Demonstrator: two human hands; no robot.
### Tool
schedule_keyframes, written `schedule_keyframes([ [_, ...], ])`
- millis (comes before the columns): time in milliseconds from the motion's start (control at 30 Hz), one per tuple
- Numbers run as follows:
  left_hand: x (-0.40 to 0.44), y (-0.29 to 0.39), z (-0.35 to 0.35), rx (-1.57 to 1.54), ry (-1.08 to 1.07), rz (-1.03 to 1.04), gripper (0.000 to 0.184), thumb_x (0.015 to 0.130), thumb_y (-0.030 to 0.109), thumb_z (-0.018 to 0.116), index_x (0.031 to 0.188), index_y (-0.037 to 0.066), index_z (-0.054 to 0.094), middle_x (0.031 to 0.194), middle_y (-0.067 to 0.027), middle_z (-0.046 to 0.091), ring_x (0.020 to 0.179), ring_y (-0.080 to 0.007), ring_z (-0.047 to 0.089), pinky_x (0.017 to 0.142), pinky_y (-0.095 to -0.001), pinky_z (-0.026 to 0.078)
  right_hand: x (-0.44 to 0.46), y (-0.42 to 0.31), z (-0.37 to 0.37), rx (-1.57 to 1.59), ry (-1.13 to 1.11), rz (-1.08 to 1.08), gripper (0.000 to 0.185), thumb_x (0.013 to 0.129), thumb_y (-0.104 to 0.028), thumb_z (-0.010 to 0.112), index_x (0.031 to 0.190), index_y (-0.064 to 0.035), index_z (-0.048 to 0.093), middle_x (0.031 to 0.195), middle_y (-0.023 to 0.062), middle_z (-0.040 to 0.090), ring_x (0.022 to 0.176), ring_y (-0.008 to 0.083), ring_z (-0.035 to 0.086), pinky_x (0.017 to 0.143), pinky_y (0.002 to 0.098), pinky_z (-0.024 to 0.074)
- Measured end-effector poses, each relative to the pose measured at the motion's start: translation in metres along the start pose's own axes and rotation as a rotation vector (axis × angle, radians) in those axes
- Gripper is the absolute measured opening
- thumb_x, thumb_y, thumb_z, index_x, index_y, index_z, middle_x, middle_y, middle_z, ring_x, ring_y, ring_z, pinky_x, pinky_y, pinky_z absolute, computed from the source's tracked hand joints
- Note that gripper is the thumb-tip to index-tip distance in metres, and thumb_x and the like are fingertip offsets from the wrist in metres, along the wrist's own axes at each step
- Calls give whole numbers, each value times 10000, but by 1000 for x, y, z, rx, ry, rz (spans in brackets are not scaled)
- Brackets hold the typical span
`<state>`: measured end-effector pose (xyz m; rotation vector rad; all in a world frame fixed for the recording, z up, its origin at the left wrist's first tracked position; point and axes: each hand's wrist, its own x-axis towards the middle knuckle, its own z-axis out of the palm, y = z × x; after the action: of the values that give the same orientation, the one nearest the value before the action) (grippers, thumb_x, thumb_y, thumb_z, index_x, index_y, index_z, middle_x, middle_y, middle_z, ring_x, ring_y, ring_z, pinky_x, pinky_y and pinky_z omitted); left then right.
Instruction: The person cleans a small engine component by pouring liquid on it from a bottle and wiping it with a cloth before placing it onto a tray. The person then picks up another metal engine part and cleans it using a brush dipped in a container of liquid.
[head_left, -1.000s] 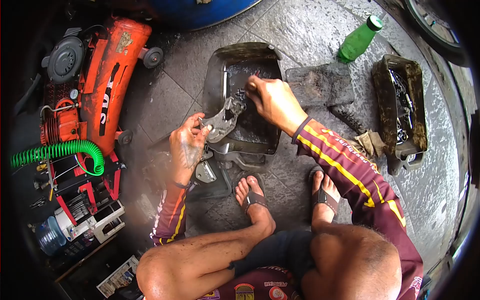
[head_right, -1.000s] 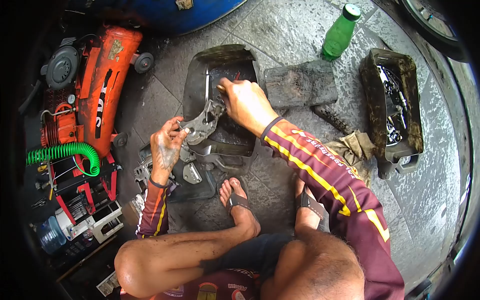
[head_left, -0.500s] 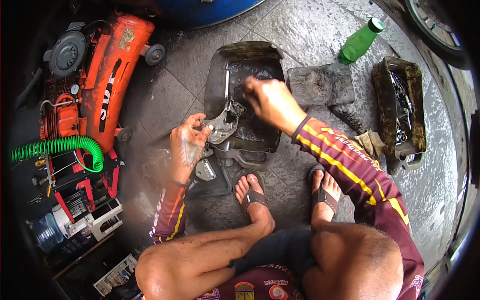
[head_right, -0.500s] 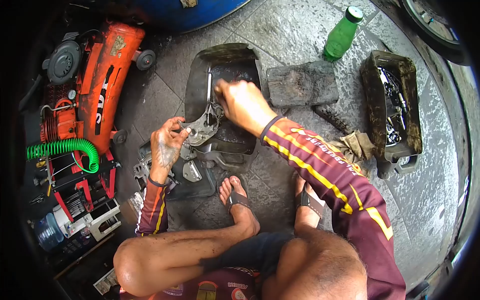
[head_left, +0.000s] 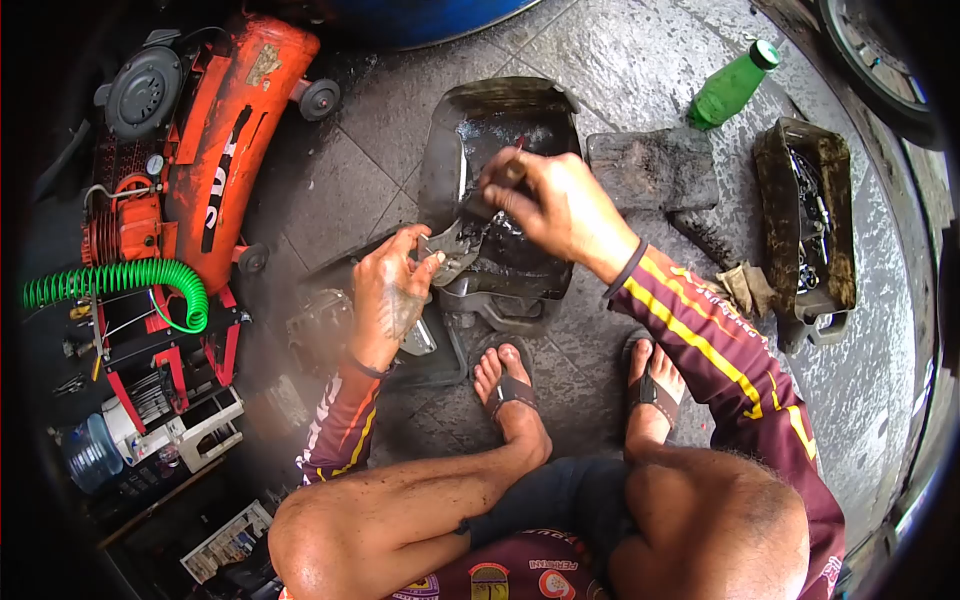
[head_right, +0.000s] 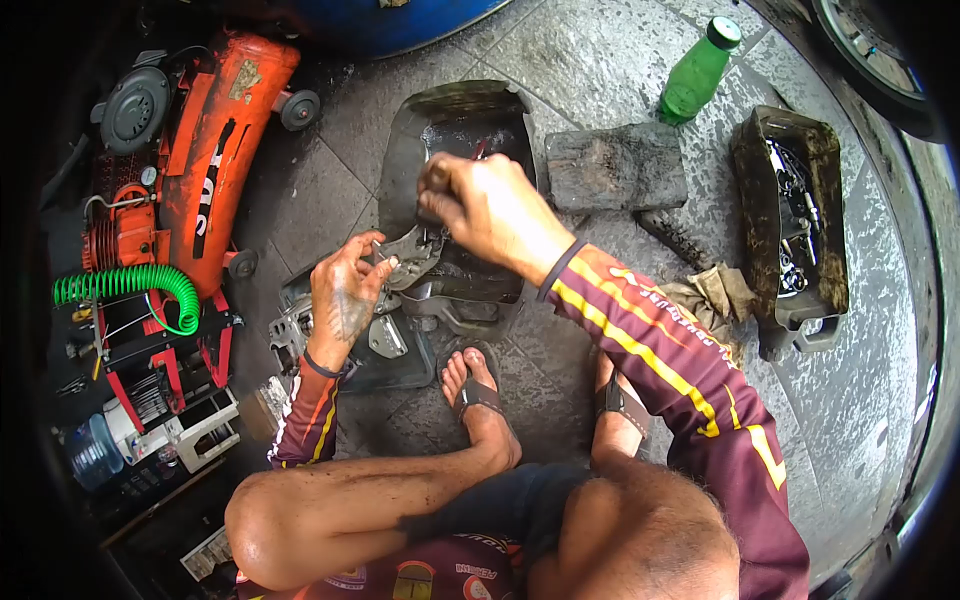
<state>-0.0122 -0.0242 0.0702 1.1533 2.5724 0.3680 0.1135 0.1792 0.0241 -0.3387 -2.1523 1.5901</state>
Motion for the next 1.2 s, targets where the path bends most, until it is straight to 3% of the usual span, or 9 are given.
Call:
schedule_keyframes([
  [100, 2, 8, 3, -4, 31, 48, 345, 820, 160, 770, 1129, 35, 680, 940, -165, 716, 665, -209, 692, 625, -339, 545, -12, 15, 18, -225, -149, -80, 139, 878, -139, 691, 948, -26, 648, 797, 191, 692, 784, 376, 698, 688, 446, 555],
  [300, 2, 13, -1, 103, 113, 257, 294, 831, 120, 731, 1100, 24, 666, 965, -133, 703, 731, -253, 689, 690, -369, 542, -9, 5, -2, -173, 110, 22, 151, 890, -154, 683, 972, -34, 643, 798, 190, 699, 775, 380, 698, 710, 444, 559],
  [367, 2, 16, -1, 155, 162, 360, 270, 832, 80, 710, 1095, 33, 668, 992, -111, 702, 830, -260, 685, 744, -362, 543, -2, -10, -25, -241, 130, 210, 155, 885, -166, 678, 948, -26, 658, 770, 203, 694, 756, 381, 703, 710, 450, 559],
  [533, 1, -9, 15, 322, 166, 583, 296, 801, 78, 736, 1089, 55, 671, 1068, -61, 699, 910, -232, 666, 787, -333, 549, -1, -2, -35, -193, 140, 183, 196, 893, -214, 677, 965, -31, 682, 723, 225, 677, 733, 376, 706, 691, 440, 554],
  [633, 1, -27, 19, 410, 165, 674, 275, 811, 107, 688, 1084, 82, 663, 1108, -18, 669, 929, -192, 635, 754, -311, 537, 5, 20, -44, -145, 336, 177, 196, 892, -207, 684, 989, -36, 694, 774, 199, 705, 741, 358, 715, 702, 427, 562],
  [833, 5, -42, 18, 460, 94, 926, 298, 794, 99, 664, 1090, 69, 675, 1127, -44, 659, 1041, -221, 635, 811, -310, 551, -5, 39, -7, -512, -117, -1, 201, 843, -118, 685, 1024, -33, 665, 757, 217, 683, 727, 402, 691, 695, 485, 567],
  [967, 0, -50, 22, 462, 73, 912, 289, 801, 99, 663, 1087, 59, 674, 1122, -55, 663, 1039, -227, 642, 820, -323, 552, 12, 27, -17, -135, 24, 100, 197, 878, -182, 696, 957, -6, 654, 793, 231, 685, 788, 417, 686, 718, 467, 551],
  [1067, 0, -52, 24, 443, 63, 932, 286, 811, 101, 657, 1093, 52, 669, 1119, -58, 667, 1038, -221, 648, 821, -325, 548, 8, 57, 1, -182, -173, 139, 232, 872, -221, 711, 985, -24, 667, 805, 241, 684, 815, 424, 685, 738, 467, 552],
  [1200, 1, -55, 25, 416, 24, 890, 296, 826, 93, 645, 1119, 50, 661, 1132, -59, 670, 1048, -212, 654, 838, -328, 542, 15, 46, -4, -196, 23, 30, 224, 875, -202, 698, 998, -18, 667, 812, 263, 677, 818, 430, 681, 737, 471, 549],
])
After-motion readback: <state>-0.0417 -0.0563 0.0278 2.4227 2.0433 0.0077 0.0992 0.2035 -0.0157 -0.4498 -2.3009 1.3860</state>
